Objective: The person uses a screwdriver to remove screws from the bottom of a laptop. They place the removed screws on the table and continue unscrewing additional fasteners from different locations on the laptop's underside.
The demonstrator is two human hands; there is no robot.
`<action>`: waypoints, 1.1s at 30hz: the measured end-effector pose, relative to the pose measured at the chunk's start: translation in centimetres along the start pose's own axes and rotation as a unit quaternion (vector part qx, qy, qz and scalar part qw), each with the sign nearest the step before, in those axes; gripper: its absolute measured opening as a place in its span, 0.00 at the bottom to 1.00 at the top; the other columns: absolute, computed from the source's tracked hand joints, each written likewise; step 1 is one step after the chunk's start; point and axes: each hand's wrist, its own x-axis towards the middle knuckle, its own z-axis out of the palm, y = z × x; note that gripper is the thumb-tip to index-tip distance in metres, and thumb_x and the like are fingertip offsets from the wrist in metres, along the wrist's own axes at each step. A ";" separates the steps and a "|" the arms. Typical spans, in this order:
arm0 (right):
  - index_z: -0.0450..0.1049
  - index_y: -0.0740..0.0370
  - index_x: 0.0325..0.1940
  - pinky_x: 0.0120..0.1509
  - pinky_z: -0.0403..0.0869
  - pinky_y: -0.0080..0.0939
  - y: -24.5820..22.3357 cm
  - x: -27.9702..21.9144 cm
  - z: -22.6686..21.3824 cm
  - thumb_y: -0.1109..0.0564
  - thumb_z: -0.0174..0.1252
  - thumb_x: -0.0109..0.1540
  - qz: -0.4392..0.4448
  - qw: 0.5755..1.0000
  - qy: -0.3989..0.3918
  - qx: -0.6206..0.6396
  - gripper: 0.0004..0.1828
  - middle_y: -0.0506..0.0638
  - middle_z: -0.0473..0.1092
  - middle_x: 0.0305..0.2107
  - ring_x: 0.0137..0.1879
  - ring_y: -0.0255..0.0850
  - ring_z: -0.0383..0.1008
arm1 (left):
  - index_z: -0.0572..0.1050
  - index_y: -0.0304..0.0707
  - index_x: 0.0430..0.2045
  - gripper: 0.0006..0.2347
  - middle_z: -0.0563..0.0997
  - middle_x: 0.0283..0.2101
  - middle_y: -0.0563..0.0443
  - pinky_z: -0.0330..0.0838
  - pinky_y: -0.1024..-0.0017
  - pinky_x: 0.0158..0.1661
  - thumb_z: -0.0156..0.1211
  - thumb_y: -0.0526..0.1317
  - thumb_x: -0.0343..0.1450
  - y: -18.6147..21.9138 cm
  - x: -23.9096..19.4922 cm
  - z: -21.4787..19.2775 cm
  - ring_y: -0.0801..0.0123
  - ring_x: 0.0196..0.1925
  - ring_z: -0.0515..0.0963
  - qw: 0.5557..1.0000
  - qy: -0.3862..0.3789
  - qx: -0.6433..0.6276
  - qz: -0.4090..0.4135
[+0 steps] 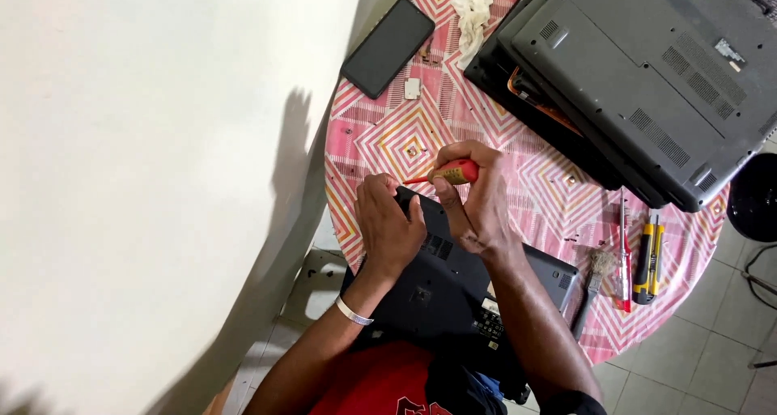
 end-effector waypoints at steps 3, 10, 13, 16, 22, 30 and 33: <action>0.61 0.70 0.56 0.42 0.78 0.46 0.0 -0.7 -0.1 0.61 0.53 0.70 0.029 0.999 -0.042 0.000 0.14 0.60 0.72 0.37 0.37 0.49 0.78 | 0.66 0.40 0.42 0.15 0.69 0.34 0.46 0.71 0.59 0.40 0.59 0.41 0.65 -0.2 -0.4 -0.2 0.55 0.39 0.74 1.000 -0.001 0.002 -0.005; 0.62 0.68 0.55 0.47 0.77 0.51 -0.1 -1.2 -0.3 0.61 0.54 0.69 0.036 0.996 -0.076 -0.005 0.14 0.56 0.72 0.38 0.40 0.52 0.78 | 0.65 0.41 0.42 0.14 0.68 0.33 0.46 0.70 0.57 0.40 0.58 0.42 0.66 0.3 -0.2 -0.7 0.54 0.39 0.73 1.000 -0.010 0.005 0.002; 0.61 0.68 0.57 0.47 0.76 0.54 0.1 -1.4 -0.1 0.62 0.53 0.69 0.036 0.996 -0.075 -0.016 0.13 0.58 0.72 0.39 0.41 0.55 0.78 | 0.65 0.41 0.41 0.14 0.68 0.33 0.47 0.70 0.56 0.40 0.60 0.40 0.65 0.3 -0.1 -0.7 0.53 0.39 0.74 1.000 -0.013 0.002 0.007; 0.62 0.68 0.56 0.47 0.76 0.56 0.1 -1.6 0.0 0.62 0.55 0.68 0.026 0.995 -0.084 -0.037 0.15 0.58 0.72 0.39 0.42 0.58 0.78 | 0.65 0.41 0.42 0.14 0.68 0.33 0.47 0.69 0.56 0.39 0.58 0.41 0.66 0.5 -0.2 -0.8 0.53 0.38 0.73 1.000 -0.019 0.009 0.007; 0.64 0.66 0.55 0.43 0.76 0.54 0.4 -1.2 0.0 0.59 0.58 0.67 0.007 0.991 -0.093 -0.096 0.16 0.56 0.72 0.38 0.38 0.59 0.77 | 0.65 0.40 0.40 0.15 0.68 0.33 0.48 0.68 0.55 0.38 0.62 0.38 0.64 0.7 0.1 -1.0 0.52 0.38 0.73 0.999 -0.020 0.020 0.016; 0.61 0.70 0.58 0.34 0.78 0.49 0.2 -1.2 0.3 0.62 0.54 0.70 0.060 0.996 -0.035 -0.057 0.15 0.60 0.69 0.35 0.30 0.55 0.78 | 0.66 0.40 0.40 0.15 0.69 0.33 0.48 0.68 0.56 0.40 0.63 0.38 0.64 0.7 -0.1 -1.0 0.53 0.39 0.73 1.000 -0.027 0.013 0.011; 0.60 0.73 0.60 0.33 0.79 0.47 0.1 -1.1 0.4 0.63 0.54 0.70 0.077 0.996 -0.017 -0.031 0.17 0.62 0.69 0.36 0.28 0.53 0.78 | 0.66 0.39 0.41 0.14 0.70 0.34 0.45 0.68 0.56 0.41 0.61 0.38 0.65 0.9 0.0 -1.1 0.52 0.39 0.73 1.000 -0.026 0.008 0.008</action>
